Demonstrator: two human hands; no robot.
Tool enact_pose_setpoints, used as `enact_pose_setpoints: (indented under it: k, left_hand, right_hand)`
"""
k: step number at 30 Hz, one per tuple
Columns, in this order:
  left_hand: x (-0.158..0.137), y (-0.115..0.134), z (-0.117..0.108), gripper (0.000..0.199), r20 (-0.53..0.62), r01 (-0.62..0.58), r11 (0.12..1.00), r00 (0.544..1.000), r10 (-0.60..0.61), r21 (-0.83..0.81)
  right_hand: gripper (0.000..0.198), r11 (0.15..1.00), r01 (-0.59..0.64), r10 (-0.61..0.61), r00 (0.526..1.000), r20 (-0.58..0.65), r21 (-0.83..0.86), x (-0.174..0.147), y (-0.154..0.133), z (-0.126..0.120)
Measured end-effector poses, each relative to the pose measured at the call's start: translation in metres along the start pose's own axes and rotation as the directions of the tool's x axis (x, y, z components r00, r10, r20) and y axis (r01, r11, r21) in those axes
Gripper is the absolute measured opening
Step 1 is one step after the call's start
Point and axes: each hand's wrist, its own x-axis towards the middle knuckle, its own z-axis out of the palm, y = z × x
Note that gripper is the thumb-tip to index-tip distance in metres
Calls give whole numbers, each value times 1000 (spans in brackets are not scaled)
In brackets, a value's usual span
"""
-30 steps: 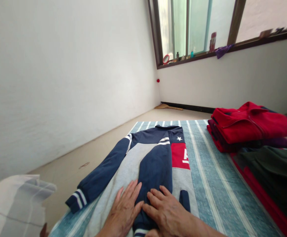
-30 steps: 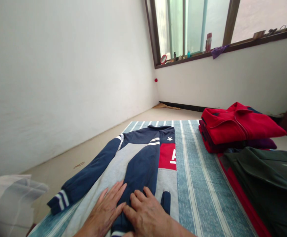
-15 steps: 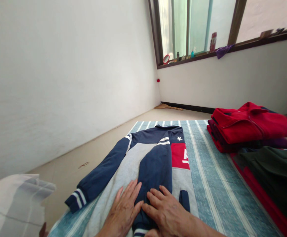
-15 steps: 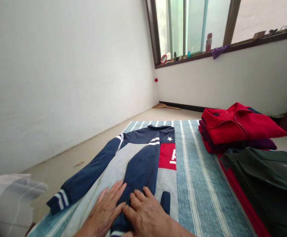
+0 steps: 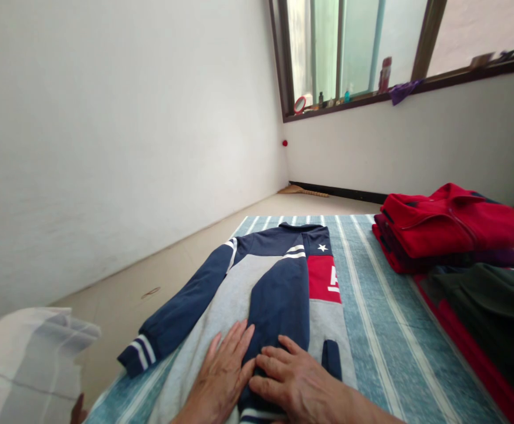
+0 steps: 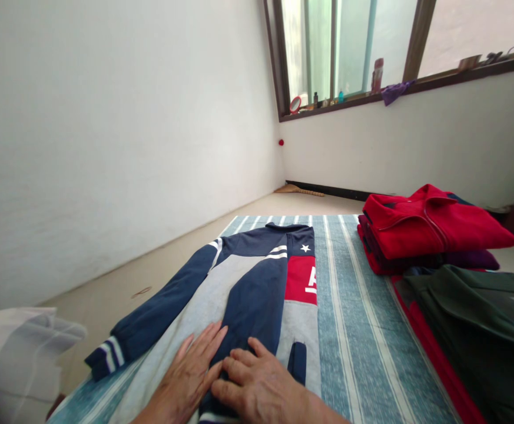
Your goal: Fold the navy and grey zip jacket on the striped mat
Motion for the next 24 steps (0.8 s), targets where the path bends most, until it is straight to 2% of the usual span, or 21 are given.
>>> enact_pose_setpoints:
  k: [7, 15, 19, 21, 24]
  left_hand:
    - [0, 1, 0, 55, -34, -8, 1000, 999, 8, 7]
    - [2, 3, -5, 52, 14, 8, 1000, 1000, -8, 9]
    - [3, 3, -7, 51, 33, 17, 1000, 999, -17, -26]
    - [3, 3, -8, 52, 51, 25, 999, 998, -23, -46]
    - [2, 4, -10, 55, 79, 27, 998, 997, -23, -49]
  right_hand:
    - [51, 999, -32, 31, 998, 59, 32, 0, 1, -1]
    - [63, 999, -34, 32, 998, 55, 35, -1, 0, -1]
    - [66, 999, -44, 44, 999, -14, 13, 1, -5, -4]
    - [55, 1000, -22, 21, 999, -40, -7, 3, -8, -4]
    - [26, 999, 23, -25, 999, -38, -44, 5, -13, 1]
